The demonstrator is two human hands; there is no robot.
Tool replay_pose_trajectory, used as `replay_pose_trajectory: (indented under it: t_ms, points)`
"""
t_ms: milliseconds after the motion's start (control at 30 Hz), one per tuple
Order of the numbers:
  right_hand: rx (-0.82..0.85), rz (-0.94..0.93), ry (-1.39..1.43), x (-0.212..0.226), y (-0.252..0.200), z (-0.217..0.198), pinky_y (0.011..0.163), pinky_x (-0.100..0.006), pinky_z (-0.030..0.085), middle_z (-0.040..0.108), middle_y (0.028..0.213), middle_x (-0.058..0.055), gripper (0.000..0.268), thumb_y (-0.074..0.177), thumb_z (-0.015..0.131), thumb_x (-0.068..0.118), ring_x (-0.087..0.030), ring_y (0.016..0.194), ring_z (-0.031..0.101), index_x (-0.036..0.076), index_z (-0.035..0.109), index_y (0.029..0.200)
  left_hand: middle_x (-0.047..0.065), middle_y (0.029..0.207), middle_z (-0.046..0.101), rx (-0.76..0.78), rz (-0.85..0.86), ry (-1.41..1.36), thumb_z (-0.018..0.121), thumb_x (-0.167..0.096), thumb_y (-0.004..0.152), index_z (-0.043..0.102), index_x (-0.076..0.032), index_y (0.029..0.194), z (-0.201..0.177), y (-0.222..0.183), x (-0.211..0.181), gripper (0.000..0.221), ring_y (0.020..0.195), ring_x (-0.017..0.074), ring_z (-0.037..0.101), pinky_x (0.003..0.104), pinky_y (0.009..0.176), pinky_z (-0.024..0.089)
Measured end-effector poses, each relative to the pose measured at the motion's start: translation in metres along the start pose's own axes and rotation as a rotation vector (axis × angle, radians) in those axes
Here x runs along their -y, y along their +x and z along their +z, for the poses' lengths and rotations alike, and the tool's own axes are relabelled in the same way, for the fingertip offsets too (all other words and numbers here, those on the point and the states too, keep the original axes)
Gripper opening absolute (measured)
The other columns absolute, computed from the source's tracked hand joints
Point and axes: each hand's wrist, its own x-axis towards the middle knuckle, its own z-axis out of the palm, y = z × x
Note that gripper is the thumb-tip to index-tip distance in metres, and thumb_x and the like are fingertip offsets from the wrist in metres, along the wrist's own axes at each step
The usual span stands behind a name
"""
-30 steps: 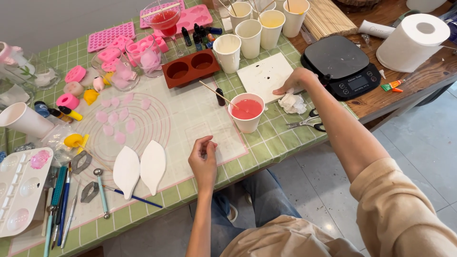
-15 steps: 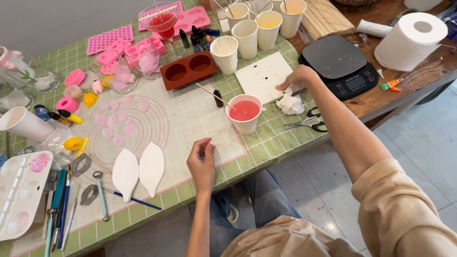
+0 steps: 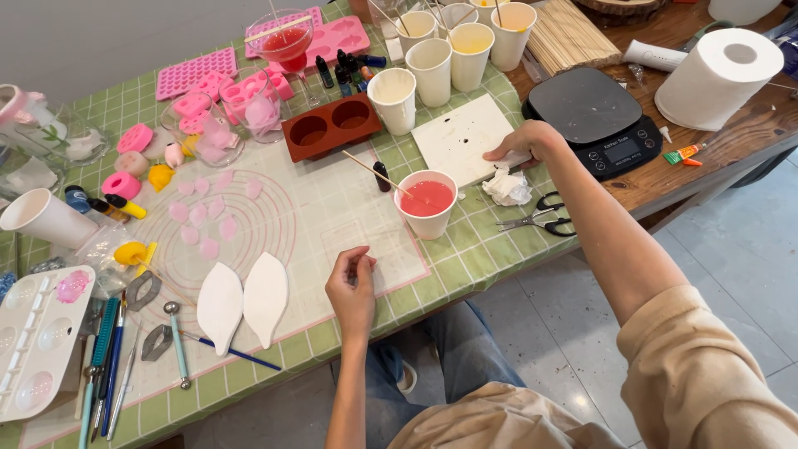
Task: Mix liquid wax in a cup using a wooden stick and clean a pitcher with a tissue.
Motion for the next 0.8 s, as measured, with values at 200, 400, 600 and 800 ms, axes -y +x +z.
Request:
replay_pose_trajectory:
  t_ms: [200, 400, 600, 800]
  points:
    - [-0.057, -0.074, 0.011, -0.01, -0.007, -0.008, 0.072, -0.04, 0.055, 0.068, 0.109, -0.017, 0.062, 0.079, 0.09, 0.037, -0.027, 0.094, 0.066, -0.009, 0.065, 0.112, 0.006, 0.089, 0.071, -0.052, 0.055, -0.031, 0.059, -0.006, 0.101, 0.069, 0.001, 0.113, 0.005, -0.003, -0.004, 0.017, 0.082, 0.0107, 0.065, 0.026, 0.075, 0.055]
    - [0.03, -0.11, 0.33, -0.025, -0.028, -0.025, 0.082, -0.036, 0.056, 0.071, 0.108, -0.012, 0.036, 0.105, 0.051, 0.029, -0.022, 0.093, 0.067, -0.001, 0.063, 0.121, 0.012, 0.096, 0.07, 0.028, 0.793, 0.288, 0.067, 0.004, 0.092, 0.068, -0.002, 0.112, 0.07, -0.03, -0.106, 0.021, 0.085, 0.0246, 0.068, 0.036, 0.076, 0.055]
    - [0.088, -0.218, 0.599, -0.054, -0.008, -0.018, 0.081, -0.034, 0.055, 0.067, 0.1, -0.007, 0.024, 0.101, 0.05, 0.005, -0.016, 0.087, 0.064, 0.001, 0.06, 0.123, 0.015, 0.096, 0.069, 0.334, 0.856, 0.692, 0.069, 0.0, 0.076, 0.067, 0.0, 0.107, 0.218, 0.024, -0.133, 0.031, 0.092, 0.033, 0.069, 0.044, 0.081, 0.053]
    - [0.115, -0.281, 0.728, -0.059, -0.009, -0.007, 0.074, -0.034, 0.053, 0.07, 0.099, -0.009, 0.026, 0.104, 0.046, 0.01, -0.016, 0.085, 0.062, -0.002, 0.069, 0.109, 0.021, 0.092, 0.072, 0.323, 0.675, 1.239, 0.071, -0.008, 0.076, 0.07, -0.001, 0.094, 0.322, 0.087, -0.03, 0.02, 0.086, 0.0346, 0.071, 0.047, 0.071, 0.055]
